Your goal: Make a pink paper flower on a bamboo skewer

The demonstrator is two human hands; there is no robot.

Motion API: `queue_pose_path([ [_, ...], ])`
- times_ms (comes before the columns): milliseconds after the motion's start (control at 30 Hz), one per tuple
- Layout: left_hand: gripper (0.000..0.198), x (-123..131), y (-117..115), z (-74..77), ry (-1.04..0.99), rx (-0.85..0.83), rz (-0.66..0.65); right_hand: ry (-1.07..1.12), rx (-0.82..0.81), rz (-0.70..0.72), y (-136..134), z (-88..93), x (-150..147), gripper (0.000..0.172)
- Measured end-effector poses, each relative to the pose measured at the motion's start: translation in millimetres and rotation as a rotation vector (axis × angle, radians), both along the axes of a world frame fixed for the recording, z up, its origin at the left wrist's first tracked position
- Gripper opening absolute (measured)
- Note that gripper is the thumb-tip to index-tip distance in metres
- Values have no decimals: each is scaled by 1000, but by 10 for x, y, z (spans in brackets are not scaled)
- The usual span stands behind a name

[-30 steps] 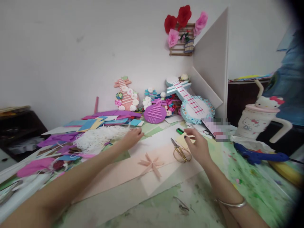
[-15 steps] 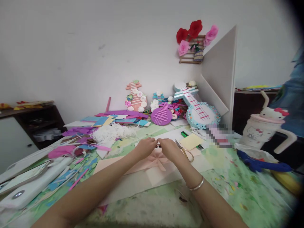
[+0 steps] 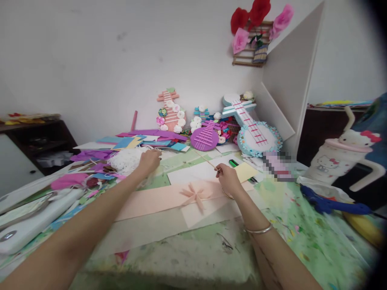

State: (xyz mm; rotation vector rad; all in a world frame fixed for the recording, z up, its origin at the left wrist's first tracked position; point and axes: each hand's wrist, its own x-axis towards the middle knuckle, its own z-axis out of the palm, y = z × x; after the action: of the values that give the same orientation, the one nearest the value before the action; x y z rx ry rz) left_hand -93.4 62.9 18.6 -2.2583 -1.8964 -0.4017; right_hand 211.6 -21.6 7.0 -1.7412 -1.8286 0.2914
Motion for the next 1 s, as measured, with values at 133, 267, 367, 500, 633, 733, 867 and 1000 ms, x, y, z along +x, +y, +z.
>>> queue_pose_path([
  [133,34,578,-394,-93,-84,-110,-121,60,12,79,-53,-49,-162,10],
  [267,36,979,-756,-212,-337,-309,-169,116,-7,172,-96,-102,-255,10],
  [367,25,1043,-873,-252,-540,-347,-185,157,-38,223,-84,-149,-272,11],
  [500,13,1020,-897,-319,-766,-389,-228,186,-99,288,-49,-202,-276,15],
  [633,13,1015,-921,-418,-823,-364,-242,207,-160,304,-51,-201,-267,22],
  [733,19,1002,-943,-443,-796,-286,-284,155,-216,276,-78,-169,-260,22],
  [867,29,968,-942,-397,-787,-439,-313,135,-265,294,-104,-154,-264,20],
  [1000,31,948,-929,-376,-884,-537,-374,253,-312,356,-89,-195,-255,21],
])
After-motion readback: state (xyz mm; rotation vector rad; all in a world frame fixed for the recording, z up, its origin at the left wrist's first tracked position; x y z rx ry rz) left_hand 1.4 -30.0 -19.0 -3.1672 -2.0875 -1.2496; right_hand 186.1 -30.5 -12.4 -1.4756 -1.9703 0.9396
